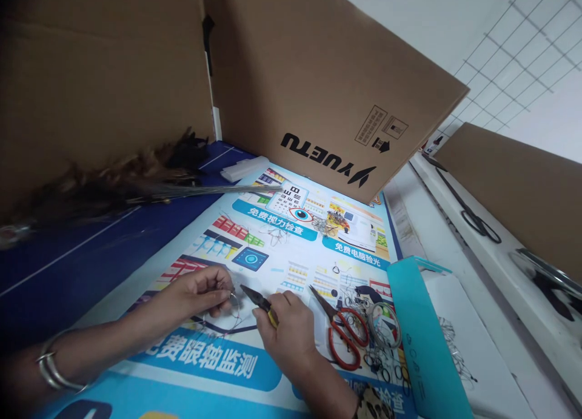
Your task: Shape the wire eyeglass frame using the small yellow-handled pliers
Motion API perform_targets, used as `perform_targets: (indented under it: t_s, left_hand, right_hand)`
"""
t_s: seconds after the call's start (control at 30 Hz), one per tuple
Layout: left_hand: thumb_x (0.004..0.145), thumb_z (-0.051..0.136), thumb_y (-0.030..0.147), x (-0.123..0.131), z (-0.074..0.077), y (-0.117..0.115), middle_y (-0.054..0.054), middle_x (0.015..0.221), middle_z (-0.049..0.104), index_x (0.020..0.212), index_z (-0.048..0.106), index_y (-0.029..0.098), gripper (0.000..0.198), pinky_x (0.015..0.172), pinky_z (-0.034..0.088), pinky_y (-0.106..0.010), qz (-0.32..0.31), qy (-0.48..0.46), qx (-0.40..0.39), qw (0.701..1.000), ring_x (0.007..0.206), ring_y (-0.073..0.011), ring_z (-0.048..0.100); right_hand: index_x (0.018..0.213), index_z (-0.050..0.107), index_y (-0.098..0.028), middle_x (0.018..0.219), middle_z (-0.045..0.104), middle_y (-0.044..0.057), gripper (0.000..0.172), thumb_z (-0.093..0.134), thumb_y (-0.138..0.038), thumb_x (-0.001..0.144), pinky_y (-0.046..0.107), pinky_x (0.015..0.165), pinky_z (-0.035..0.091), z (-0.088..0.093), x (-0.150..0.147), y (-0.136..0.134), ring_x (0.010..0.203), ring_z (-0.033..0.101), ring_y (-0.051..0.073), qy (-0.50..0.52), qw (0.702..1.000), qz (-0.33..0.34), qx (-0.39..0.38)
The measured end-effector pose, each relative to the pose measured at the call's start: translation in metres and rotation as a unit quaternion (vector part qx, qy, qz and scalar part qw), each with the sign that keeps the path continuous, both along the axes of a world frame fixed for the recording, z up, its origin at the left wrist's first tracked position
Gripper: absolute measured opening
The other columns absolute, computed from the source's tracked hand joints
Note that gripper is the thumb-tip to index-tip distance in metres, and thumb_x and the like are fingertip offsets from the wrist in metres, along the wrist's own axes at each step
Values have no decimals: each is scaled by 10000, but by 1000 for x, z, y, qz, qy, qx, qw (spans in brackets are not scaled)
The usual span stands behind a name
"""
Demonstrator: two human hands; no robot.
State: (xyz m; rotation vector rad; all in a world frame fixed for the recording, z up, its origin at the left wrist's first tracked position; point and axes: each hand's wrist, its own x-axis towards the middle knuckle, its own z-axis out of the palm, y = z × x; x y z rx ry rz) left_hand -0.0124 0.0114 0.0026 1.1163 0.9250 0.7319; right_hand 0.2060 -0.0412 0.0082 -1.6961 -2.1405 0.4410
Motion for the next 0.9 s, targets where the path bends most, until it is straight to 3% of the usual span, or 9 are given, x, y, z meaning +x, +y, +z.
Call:
perform_targets:
  t_s: [0.27, 0.47, 0.9]
  left_hand:
    - [769, 640, 255, 0, -10, 0, 25, 630, 661, 751, 542, 208, 111, 565, 447, -257, -4, 1, 6, 1000, 558, -143, 587]
    - [760, 635, 229, 1, -9, 1, 32, 615, 644, 752, 543, 207, 95, 568, 446, -257, -4, 3, -1, 1000, 556, -142, 581]
    - [807, 644, 300, 0, -14, 0, 39, 581, 634, 769, 527, 202, 157, 519, 427, -231, -13, -26, -15, 999, 516, -122, 557]
  right_hand:
    - [968, 665, -205, 906, 667, 82, 246, 528, -406, 936, 268, 644, 428, -3, -1, 1, 815, 608, 209, -17, 1000, 4, 25]
    - [969, 664, -203, 907, 664, 88, 257, 522, -415, 942, 270, 640, 430, -6, 1, 0, 819, 602, 213, -28, 999, -1, 43]
    - [939, 637, -185, 798, 609, 54, 170, 553, -332, 949, 305, 651, 389, -5, 5, 2, 763, 548, 201, -164, 961, 54, 217]
